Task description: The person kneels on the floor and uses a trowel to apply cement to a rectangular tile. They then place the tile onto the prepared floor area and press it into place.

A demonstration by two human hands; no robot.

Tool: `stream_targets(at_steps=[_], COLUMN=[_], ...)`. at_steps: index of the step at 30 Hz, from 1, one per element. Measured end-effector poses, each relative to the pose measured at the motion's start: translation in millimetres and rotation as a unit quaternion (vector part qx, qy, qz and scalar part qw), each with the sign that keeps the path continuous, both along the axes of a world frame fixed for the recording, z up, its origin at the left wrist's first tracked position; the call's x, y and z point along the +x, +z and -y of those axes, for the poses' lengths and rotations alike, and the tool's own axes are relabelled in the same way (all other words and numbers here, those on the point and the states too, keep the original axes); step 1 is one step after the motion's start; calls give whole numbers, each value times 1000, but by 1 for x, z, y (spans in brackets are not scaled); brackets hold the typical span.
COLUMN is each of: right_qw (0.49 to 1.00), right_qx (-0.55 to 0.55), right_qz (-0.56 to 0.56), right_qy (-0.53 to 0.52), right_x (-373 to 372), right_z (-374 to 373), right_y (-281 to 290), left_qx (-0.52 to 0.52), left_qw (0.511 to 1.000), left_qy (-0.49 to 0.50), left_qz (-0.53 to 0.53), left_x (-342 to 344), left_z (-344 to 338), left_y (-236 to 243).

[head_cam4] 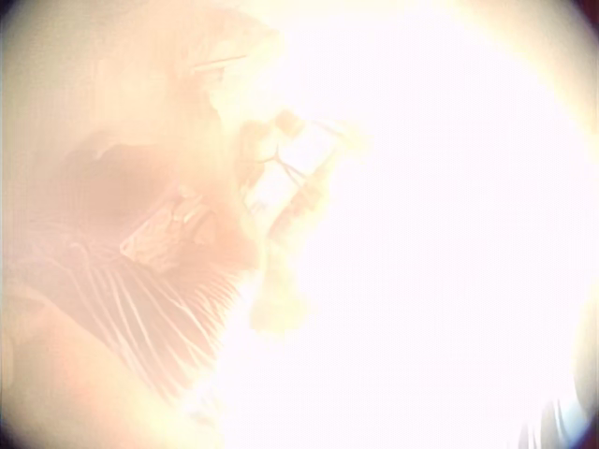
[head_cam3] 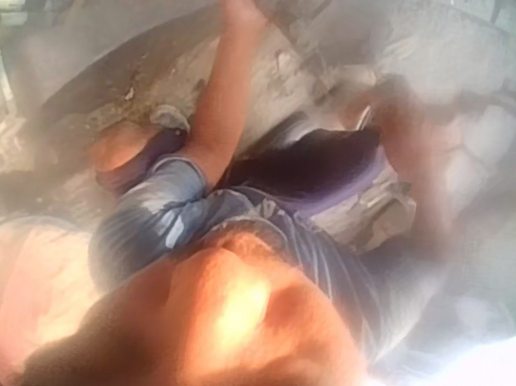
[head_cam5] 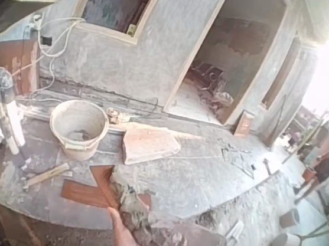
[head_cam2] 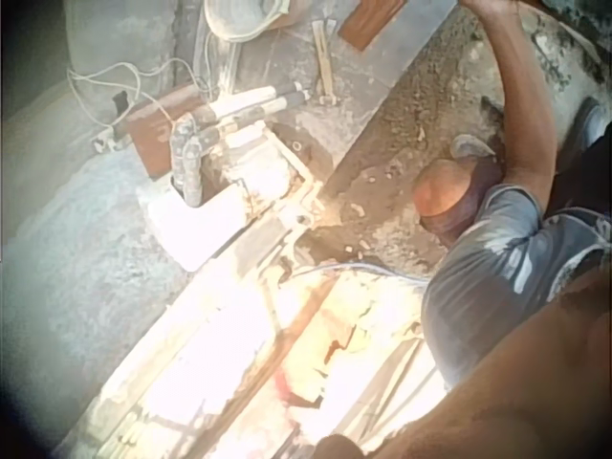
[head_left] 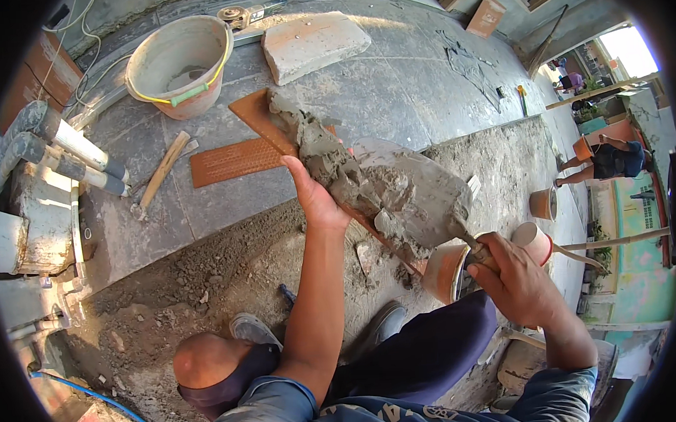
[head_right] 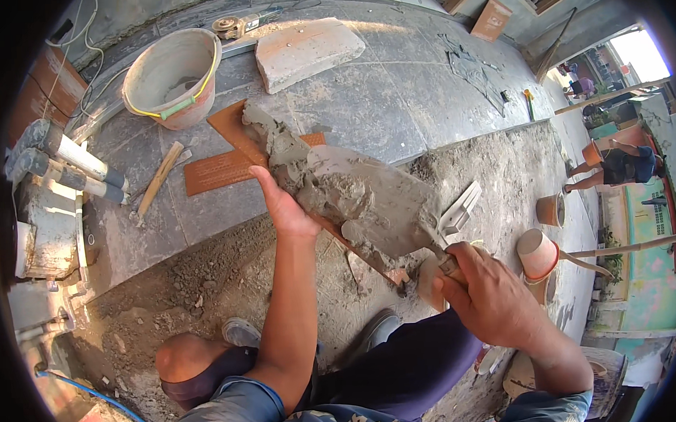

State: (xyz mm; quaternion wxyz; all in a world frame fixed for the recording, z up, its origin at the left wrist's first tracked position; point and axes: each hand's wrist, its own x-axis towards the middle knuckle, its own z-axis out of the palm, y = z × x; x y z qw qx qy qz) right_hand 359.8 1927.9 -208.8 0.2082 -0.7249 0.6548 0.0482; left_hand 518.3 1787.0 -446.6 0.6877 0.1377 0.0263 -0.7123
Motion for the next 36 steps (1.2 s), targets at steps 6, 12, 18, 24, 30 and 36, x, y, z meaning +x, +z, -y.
stream_targets(at_steps=[6,12,18,24,30,36], right_qw=[943,949,932,887,833,828], right_qx=[-50,-48,-56,-9,-30,52], right_qz=[227,215,257,319,409,528], right_qy=[-237,-225,-247,-334,-372,-179], right_x=[33,64,46,30,-8,-69], right_z=[-80,-53,-67,-83,-92,-58], right_y=[-107,-140,-143,-140,-122,-76], left_qx=[-87,-57,-89,-89,-108,-243], left_qw=[991,965,950,940,952,960], left_qy=[97,256,298,327,283,136], left_qz=[-23,23,6,51,34,-41], left_x=[5,29,55,65,71,81], left_z=[9,2,3,3,5,7], left_y=[18,50,70,76,64,27])
